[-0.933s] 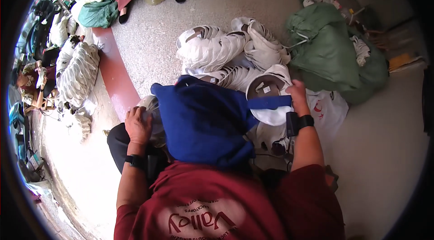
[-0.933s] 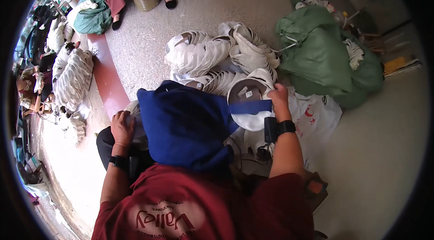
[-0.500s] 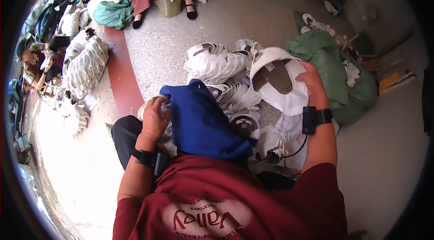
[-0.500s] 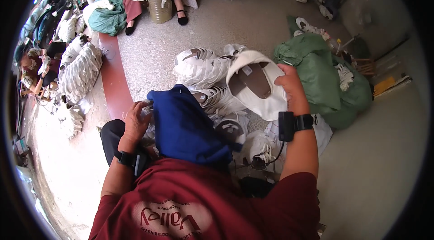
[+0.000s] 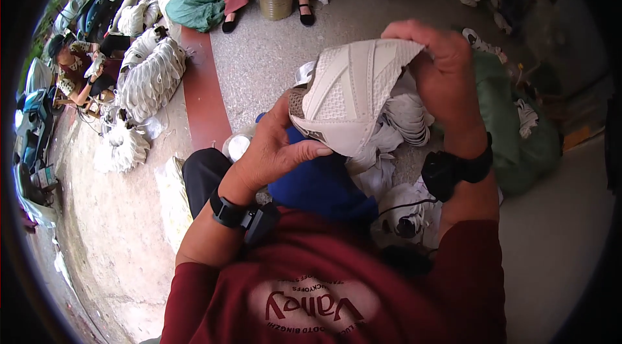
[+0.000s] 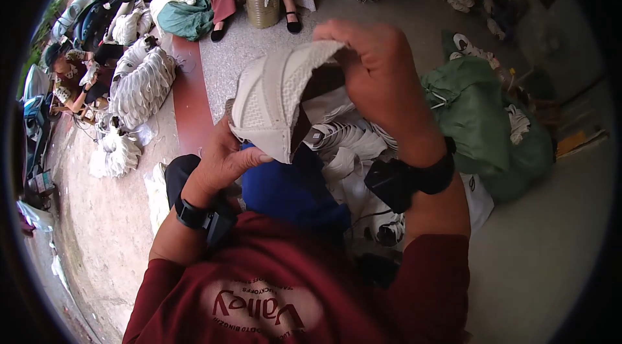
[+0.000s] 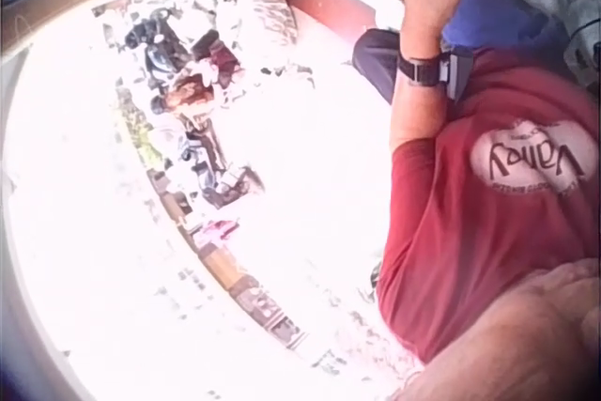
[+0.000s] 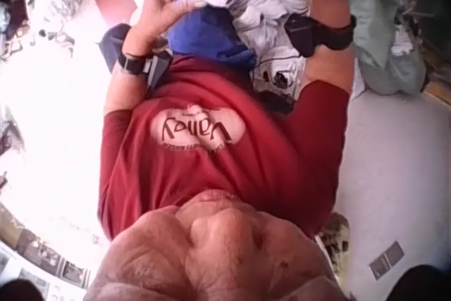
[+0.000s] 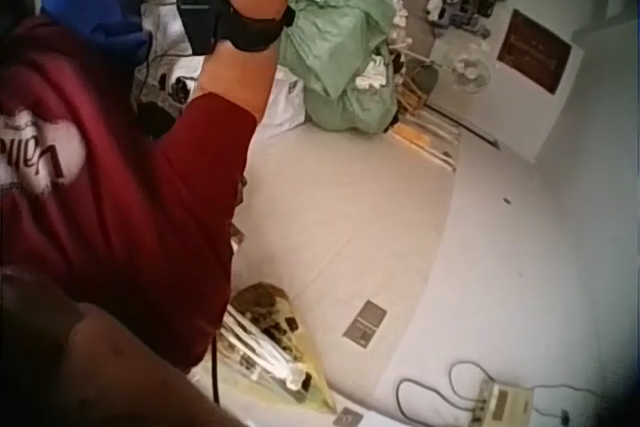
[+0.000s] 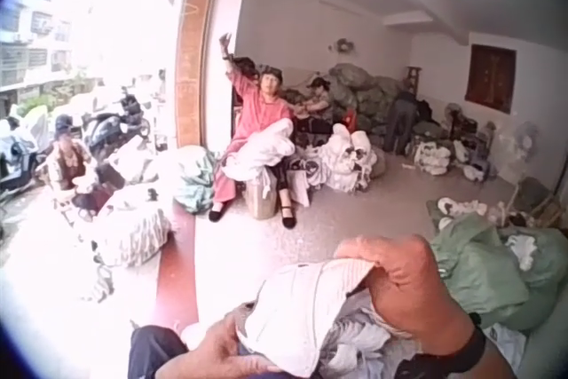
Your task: The recorder is lacing white athletic shoes while sitting on the floor with multiple shoe components and bags around them.
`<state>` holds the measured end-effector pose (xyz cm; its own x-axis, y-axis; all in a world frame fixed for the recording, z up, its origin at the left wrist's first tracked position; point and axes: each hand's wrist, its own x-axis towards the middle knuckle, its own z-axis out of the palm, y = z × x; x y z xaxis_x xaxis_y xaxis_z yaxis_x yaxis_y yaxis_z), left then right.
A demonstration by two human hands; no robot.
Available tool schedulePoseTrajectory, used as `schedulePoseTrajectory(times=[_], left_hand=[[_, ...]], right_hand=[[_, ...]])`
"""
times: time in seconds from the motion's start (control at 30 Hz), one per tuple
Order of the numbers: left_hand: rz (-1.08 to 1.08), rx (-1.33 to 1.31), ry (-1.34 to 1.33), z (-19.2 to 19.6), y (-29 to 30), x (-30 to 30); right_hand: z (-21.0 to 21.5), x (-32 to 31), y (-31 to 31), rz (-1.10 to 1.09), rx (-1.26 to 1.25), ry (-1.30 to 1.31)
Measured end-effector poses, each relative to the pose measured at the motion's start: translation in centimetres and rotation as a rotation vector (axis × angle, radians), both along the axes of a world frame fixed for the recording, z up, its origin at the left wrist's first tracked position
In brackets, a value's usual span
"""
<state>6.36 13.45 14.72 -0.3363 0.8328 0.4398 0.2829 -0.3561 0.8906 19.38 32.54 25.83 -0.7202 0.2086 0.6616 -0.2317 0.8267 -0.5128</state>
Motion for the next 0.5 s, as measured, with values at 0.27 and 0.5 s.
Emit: schedulePoseTrajectory(times=[0.27,0.5], left_hand=[[0.243,0.107,0.004,6.5,-2.4,1.2],[0.275,0.428,-0.449,9.2,-7.2,0.8]], right_hand=[[5.3,-3.2,-2.3,0.002,0.123,0.111],[7.0,-5.5,-4.0,0.188,0.132,0.178]])
